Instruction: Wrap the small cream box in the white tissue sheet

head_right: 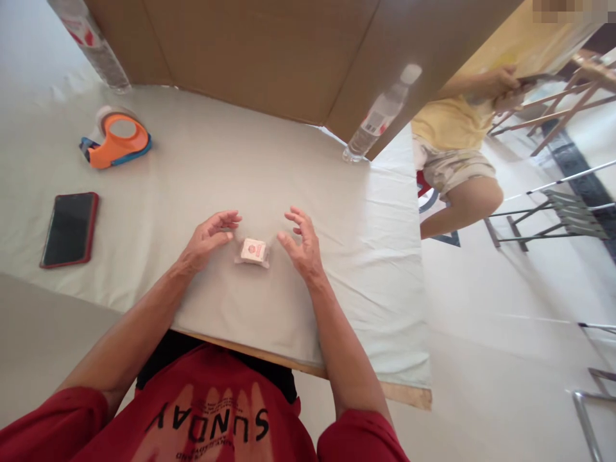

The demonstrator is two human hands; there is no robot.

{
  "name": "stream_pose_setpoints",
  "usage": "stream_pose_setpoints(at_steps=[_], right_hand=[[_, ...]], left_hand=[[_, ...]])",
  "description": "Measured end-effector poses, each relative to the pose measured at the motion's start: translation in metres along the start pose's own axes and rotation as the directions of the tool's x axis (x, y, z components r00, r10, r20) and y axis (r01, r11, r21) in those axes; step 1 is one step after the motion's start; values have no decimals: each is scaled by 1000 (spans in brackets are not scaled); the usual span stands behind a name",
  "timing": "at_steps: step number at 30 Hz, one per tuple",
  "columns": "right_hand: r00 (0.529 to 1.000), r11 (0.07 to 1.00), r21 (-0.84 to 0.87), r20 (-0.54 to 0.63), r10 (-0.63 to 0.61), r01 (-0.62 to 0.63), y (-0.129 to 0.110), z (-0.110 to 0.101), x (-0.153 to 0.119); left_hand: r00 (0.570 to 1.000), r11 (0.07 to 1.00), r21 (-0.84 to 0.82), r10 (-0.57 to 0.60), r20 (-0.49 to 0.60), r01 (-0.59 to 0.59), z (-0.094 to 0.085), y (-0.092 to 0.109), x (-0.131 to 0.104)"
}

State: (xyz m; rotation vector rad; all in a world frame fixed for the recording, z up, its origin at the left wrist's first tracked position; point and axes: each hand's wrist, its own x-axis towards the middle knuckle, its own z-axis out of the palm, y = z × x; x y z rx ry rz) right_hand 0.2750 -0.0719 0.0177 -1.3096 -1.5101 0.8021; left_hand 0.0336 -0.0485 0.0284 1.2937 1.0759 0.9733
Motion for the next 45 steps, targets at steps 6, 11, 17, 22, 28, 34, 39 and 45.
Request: stream_pose_setpoints(at_steps=[6, 11, 17, 22, 28, 34, 39, 45], right_hand=[[988, 984, 159, -116, 104, -85, 24, 18, 0], [993, 995, 93, -104, 48, -38, 24, 17, 0], [997, 1000, 27, -70, 9, -8, 22, 16, 1], [993, 999, 29, -119, 23, -19, 23, 19, 2], [993, 1000, -4, -114, 2, -3, 25, 20, 3], [992, 1000, -6, -126, 2, -3, 26, 21, 4], [993, 1000, 6, -120, -2, 2, 24, 21, 5], [998, 1000, -8, -64, 7, -8, 21, 20, 2]], left_hand=[[1000, 975, 224, -1, 30, -6, -3, -5, 0], [988, 925, 359, 88, 123, -127, 1, -8, -3], [966, 817, 523, 157, 204, -244, 6, -9, -4], [961, 785, 568, 127, 245, -249, 7, -9, -1], [955, 785, 569, 93, 283, -245, 6, -9, 0], [936, 773, 573, 73, 345, -272, 7, -5, -3], [925, 771, 568, 69, 374, -287, 9, -3, -4], [929, 803, 541, 39, 368, -249, 7, -3, -5]])
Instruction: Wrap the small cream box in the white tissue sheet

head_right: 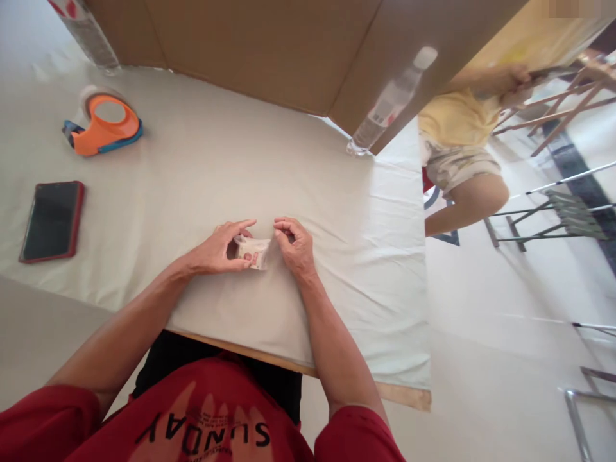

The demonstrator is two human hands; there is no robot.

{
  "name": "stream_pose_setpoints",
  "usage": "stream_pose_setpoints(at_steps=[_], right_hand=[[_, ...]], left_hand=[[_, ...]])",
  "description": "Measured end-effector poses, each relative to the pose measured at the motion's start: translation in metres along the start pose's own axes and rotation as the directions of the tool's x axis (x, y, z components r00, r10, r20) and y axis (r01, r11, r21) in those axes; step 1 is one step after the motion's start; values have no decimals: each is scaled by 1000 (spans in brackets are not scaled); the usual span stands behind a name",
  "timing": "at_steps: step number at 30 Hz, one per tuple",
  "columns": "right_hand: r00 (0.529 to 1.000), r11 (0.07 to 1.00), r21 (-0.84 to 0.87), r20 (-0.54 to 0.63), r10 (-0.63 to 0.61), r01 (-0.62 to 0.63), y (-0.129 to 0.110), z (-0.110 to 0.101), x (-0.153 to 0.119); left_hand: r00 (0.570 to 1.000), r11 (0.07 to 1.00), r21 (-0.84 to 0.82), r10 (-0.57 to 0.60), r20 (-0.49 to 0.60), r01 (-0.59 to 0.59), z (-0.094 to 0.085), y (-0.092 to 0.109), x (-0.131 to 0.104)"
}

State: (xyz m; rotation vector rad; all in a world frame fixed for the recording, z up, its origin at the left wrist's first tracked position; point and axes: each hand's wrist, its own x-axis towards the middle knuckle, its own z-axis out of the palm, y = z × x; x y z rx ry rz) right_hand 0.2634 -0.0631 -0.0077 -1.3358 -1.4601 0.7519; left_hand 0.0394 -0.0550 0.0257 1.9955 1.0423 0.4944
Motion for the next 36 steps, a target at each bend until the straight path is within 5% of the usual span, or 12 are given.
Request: stream_pose_setpoints(at_steps=[6, 11, 15, 22, 30, 36], right_hand=[[993, 988, 152, 108, -49, 32, -23, -15, -9], [933, 997, 46, 352, -69, 57, -48, -24, -11], [902, 993, -24, 422, -94, 115, -53, -19, -8], [906, 983, -64, 403, -130, 170, -59, -8, -5], [956, 997, -11, 284, 81, -81, -51, 1, 25], [957, 981, 124, 266, 113, -150, -45, 4, 68]], left_hand=[[999, 999, -38, -24, 29, 25, -2, 5, -4], [1000, 999, -44, -13, -12, 12, 2, 4, -7], [1000, 999, -47, 16, -27, -17, 6, 2, -6], [997, 996, -70, 57, -44, -60, 7, 3, -3], [998, 995, -91, 31, -59, -36, 8, 1, -1], [991, 971, -227, 42, -131, -71, 8, -5, 0]])
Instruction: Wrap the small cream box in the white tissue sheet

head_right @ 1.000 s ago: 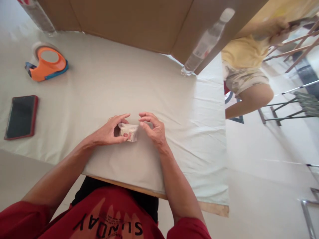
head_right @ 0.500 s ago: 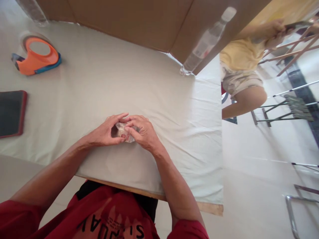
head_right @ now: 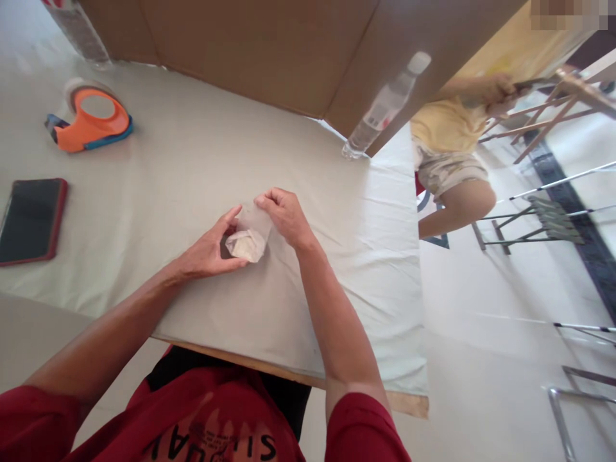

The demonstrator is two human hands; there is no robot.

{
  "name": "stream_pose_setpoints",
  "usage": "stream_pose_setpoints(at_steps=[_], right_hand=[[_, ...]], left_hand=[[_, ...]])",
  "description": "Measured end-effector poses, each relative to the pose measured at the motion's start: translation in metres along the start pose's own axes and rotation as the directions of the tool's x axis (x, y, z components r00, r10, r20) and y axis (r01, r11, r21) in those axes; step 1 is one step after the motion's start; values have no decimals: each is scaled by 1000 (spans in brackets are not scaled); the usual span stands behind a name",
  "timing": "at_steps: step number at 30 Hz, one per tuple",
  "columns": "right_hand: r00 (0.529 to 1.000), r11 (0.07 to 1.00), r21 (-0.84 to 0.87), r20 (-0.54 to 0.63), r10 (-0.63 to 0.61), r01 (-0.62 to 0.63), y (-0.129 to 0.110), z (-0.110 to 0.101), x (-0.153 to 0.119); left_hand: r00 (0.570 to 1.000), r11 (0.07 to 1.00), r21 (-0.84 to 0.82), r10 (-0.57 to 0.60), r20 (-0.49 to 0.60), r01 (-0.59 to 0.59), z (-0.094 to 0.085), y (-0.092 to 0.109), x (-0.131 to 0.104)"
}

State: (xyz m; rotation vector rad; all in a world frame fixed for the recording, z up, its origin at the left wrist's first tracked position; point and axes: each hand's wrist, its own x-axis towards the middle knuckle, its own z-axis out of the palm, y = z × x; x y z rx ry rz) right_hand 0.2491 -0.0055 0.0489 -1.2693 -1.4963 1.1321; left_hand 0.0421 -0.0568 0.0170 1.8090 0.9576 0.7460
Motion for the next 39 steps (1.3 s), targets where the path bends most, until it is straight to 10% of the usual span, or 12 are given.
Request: stream_pose_setpoints(at_steps=[9, 14, 23, 28, 33, 39], right_hand=[[996, 1000, 23, -88, 11, -9, 4, -5, 50], [909, 982, -165, -390, -148, 89, -4, -10, 10], [973, 784, -595, -223, 53, -179, -7, 30, -45], [938, 968, -214, -341, 54, -134, 10, 18, -39], [913, 965, 197, -335, 233, -174, 24, 15, -40], [933, 967, 233, -314, 178, -106, 28, 21, -39]], left_hand=[[992, 884, -457, -121, -26, 96, -3, -1, 14], [977, 796, -582, -214, -13, 166, -4, -7, 20], [971, 599, -794, -233, -47, 105, 1, -1, 22], [928, 706, -701, -322, -188, 103, -2, -4, 24], [868, 987, -141, -137, -477, 79, -3, 0, 19], [907, 983, 44, -147, -395, 178, 0, 8, 15]])
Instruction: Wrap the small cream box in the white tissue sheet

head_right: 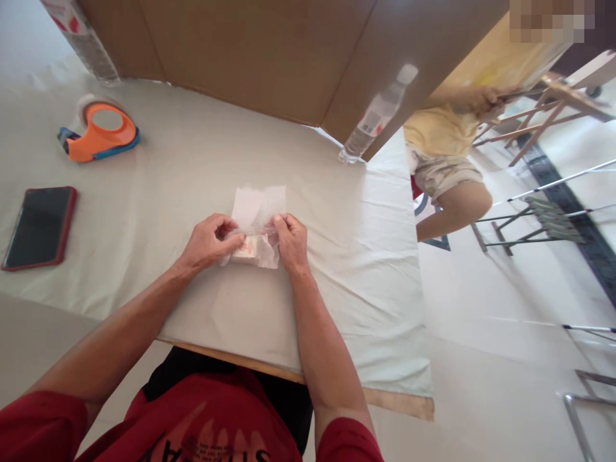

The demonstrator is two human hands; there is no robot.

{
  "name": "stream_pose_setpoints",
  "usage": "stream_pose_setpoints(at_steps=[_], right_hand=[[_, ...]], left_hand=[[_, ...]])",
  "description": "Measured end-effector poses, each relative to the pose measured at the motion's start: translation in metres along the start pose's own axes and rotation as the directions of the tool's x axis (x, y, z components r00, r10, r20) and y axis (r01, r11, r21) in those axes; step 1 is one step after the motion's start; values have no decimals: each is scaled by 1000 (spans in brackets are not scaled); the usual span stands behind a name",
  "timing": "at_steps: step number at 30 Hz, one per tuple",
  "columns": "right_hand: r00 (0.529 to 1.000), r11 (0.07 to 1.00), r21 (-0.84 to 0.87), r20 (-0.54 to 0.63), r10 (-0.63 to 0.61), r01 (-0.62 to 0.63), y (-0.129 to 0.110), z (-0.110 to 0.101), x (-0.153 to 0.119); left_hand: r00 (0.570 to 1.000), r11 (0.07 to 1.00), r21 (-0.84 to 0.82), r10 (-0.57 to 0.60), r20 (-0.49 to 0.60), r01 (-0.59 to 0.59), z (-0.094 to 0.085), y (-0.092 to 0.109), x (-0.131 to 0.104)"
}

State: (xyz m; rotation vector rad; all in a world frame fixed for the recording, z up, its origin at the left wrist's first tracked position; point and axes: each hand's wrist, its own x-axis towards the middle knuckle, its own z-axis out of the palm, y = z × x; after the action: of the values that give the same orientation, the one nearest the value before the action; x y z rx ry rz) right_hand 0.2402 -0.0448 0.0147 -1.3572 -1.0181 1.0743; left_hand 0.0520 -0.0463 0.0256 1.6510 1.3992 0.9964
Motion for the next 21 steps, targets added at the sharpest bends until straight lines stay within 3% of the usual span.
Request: stream_pose_setpoints(at_steps=[3, 6, 11, 13, 15, 18, 21], right_hand=[[997, 999, -17, -51, -51, 50, 1, -4, 1], [989, 985, -139, -96, -113, 99, 6, -12, 6], [976, 932, -351, -155, -151, 89, 10, -24, 14], [952, 887, -443, -197, -234, 126, 2, -25, 12], [936, 845, -499, -166, -311, 192, -13, -24, 6], [955, 808, -516, 82, -285, 285, -35, -20, -9], [920, 690, -609, 283, -271, 391, -44, -17, -26]], left_hand=[[991, 989, -97, -121, -58, 115, -6, -1, 4], [958, 958, -204, -236, -163, 201, -15, -4, 10], [930, 932, -245, -317, -184, 269, -21, -12, 18], [928, 943, -260, -273, -252, 207, -20, -14, 20], [921, 967, -239, -169, -352, 85, -19, -14, 19], [931, 989, -142, -9, -365, -46, -19, -7, 12], [933, 988, 43, 152, -326, -146, -21, 2, 3]])
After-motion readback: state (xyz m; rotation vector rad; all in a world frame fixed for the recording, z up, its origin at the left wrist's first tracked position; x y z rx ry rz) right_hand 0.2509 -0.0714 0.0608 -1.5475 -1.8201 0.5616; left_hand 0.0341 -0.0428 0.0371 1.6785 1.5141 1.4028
